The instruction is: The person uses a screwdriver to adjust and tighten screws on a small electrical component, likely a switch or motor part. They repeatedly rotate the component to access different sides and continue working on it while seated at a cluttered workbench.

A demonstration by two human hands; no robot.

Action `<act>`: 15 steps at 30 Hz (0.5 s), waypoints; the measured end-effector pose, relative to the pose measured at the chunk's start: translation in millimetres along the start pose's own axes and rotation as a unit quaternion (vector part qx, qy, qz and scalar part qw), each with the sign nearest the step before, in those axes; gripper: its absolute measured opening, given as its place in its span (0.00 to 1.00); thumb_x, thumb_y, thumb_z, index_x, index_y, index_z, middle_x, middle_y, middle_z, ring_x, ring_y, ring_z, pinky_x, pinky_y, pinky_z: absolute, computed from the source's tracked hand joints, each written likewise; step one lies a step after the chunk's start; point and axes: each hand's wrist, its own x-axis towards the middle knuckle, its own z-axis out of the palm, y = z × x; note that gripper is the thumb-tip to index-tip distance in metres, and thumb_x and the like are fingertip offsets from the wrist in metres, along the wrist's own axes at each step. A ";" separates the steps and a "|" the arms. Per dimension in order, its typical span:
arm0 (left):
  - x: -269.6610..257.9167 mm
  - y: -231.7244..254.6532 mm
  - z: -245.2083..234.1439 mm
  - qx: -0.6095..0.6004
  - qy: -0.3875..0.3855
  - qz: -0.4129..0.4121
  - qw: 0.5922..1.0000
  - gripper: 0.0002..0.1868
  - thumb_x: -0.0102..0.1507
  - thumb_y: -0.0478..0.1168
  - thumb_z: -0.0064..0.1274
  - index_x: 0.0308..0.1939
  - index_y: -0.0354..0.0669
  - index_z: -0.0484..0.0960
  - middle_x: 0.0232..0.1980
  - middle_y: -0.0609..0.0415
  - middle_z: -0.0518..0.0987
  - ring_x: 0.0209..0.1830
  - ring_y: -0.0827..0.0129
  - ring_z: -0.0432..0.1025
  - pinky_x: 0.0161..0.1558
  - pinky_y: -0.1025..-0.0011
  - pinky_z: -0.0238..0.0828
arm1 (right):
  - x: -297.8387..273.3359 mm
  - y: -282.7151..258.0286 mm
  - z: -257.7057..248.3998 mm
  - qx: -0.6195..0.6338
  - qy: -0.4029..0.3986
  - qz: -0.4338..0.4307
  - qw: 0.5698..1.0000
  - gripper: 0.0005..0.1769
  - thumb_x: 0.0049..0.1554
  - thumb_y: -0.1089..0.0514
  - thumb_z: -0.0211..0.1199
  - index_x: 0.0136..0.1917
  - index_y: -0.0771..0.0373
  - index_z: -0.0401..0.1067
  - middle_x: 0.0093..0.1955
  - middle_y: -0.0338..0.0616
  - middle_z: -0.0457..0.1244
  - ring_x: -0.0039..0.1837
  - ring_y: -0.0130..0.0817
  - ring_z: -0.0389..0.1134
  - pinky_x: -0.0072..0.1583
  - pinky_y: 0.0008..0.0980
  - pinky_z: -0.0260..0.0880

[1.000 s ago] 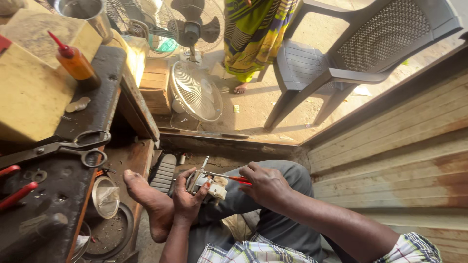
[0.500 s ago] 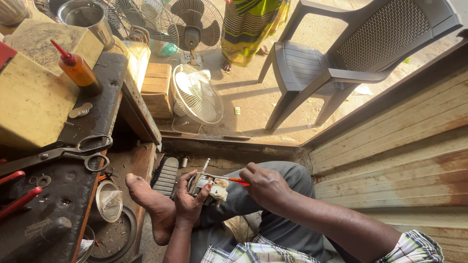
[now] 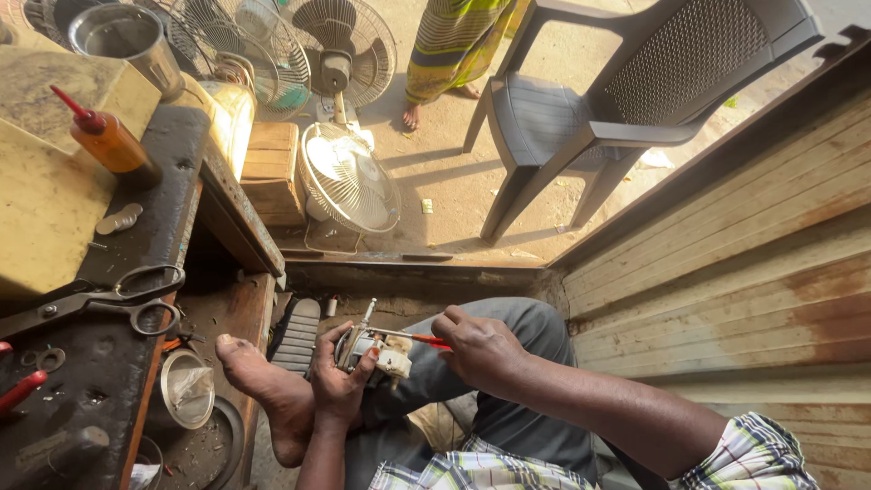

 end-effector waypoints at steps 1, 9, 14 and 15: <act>-1.0 0.5 -0.2 -0.007 -0.003 -0.003 1.000 0.31 0.56 0.49 0.66 0.58 0.38 0.77 0.52 0.48 0.81 0.51 0.62 0.76 0.54 0.65 0.73 | -0.2 0.2 2.5 -0.021 -0.006 0.003 1.000 0.11 0.52 0.58 0.66 0.46 0.63 0.69 0.43 0.48 0.63 0.40 0.51 0.70 0.40 0.47 0.69; -1.2 1.1 -1.0 -0.031 -0.017 -0.012 0.999 0.32 0.56 0.48 0.67 0.59 0.38 0.76 0.52 0.48 0.79 0.53 0.62 0.75 0.56 0.65 0.72 | -0.7 9.0 8.7 -0.041 -0.007 0.005 0.999 0.12 0.61 0.51 0.67 0.43 0.60 0.70 0.37 0.45 0.63 0.39 0.48 0.70 0.42 0.48 0.69; -1.1 -1.9 0.1 0.009 -0.004 0.013 1.000 0.32 0.56 0.50 0.66 0.59 0.39 0.77 0.53 0.47 0.79 0.54 0.60 0.75 0.57 0.64 0.72 | -3.2 2.8 0.7 0.009 0.008 -0.007 1.000 0.15 0.49 0.56 0.69 0.47 0.64 0.69 0.44 0.51 0.64 0.41 0.51 0.69 0.40 0.48 0.69; -1.2 -2.2 0.0 0.015 -0.003 0.015 1.000 0.32 0.56 0.50 0.66 0.59 0.39 0.77 0.53 0.47 0.79 0.54 0.60 0.75 0.57 0.63 0.71 | -3.7 2.5 1.1 -0.009 0.019 -0.028 0.999 0.13 0.50 0.57 0.67 0.47 0.63 0.69 0.44 0.50 0.64 0.42 0.49 0.69 0.41 0.46 0.70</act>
